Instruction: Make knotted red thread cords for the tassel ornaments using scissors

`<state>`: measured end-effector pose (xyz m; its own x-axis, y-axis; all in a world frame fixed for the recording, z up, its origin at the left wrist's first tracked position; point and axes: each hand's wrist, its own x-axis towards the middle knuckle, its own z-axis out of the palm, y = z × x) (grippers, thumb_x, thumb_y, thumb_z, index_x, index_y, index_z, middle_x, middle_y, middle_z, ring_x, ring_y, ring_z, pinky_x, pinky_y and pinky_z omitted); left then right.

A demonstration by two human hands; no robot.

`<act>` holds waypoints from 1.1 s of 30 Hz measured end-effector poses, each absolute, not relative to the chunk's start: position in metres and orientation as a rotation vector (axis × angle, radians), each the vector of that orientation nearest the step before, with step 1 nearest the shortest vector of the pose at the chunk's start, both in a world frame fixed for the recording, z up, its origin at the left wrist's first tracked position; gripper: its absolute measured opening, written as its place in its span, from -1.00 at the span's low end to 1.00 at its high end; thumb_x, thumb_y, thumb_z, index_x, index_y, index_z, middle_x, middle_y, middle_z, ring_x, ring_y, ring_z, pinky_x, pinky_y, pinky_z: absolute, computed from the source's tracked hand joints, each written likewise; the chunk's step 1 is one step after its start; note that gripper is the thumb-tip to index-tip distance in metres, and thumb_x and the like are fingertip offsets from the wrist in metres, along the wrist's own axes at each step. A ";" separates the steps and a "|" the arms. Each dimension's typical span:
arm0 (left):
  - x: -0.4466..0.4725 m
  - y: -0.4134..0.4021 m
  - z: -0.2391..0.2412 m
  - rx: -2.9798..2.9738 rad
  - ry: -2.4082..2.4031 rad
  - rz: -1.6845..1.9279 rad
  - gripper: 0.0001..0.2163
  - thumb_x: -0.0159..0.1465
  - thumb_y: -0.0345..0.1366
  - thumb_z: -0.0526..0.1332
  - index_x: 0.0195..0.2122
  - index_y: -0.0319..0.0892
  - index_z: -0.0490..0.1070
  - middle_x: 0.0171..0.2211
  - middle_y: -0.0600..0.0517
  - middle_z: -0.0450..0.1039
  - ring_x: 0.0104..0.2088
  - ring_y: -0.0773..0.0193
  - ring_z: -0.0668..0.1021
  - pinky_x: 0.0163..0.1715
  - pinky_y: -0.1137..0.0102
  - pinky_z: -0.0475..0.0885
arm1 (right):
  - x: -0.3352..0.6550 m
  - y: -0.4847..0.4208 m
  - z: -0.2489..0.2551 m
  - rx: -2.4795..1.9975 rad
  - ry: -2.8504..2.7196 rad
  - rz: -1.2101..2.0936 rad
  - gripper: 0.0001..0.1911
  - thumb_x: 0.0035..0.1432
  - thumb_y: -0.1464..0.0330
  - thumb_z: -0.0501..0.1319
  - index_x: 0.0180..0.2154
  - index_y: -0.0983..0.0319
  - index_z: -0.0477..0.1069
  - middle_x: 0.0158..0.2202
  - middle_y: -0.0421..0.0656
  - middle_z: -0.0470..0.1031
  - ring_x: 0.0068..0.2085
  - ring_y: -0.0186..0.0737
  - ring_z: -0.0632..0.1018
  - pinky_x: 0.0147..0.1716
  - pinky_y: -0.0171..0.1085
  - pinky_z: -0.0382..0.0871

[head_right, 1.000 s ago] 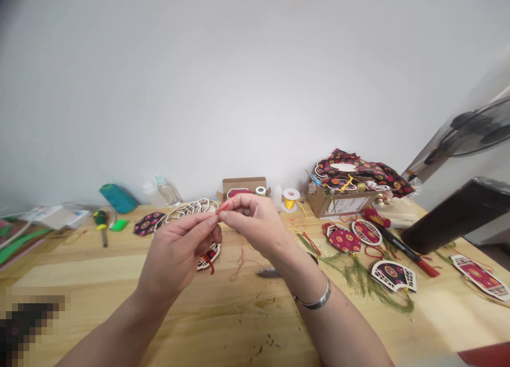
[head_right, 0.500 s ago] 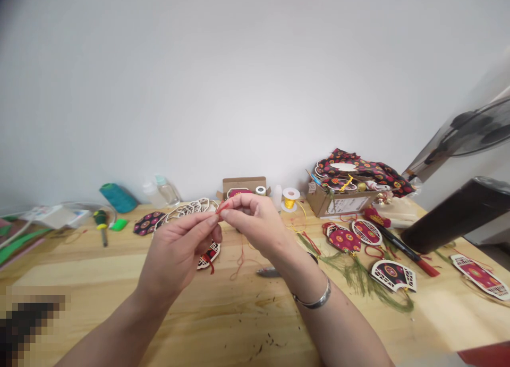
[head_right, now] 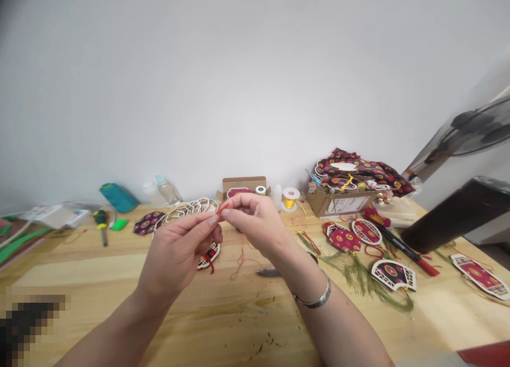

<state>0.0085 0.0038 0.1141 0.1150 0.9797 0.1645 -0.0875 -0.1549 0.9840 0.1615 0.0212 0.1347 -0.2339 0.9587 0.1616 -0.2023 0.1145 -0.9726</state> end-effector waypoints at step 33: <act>0.008 0.003 0.114 1.287 0.973 1.268 -0.78 0.25 -0.19 0.26 -0.47 -0.20 0.52 -0.58 0.07 0.37 -0.59 0.42 0.20 -0.60 0.43 0.06 | 0.165 0.027 0.140 -0.981 -1.165 1.263 -0.82 -0.18 0.29 0.32 -0.52 0.26 0.42 -0.61 -0.26 0.35 -0.55 -0.41 0.27 -0.53 -0.33 0.14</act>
<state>0.0080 0.0035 0.1142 0.1127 0.9828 0.1466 -0.1129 -0.1339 0.9845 0.1652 0.0267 0.1403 -0.0534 0.9937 0.0988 -0.1781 0.0879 -0.9801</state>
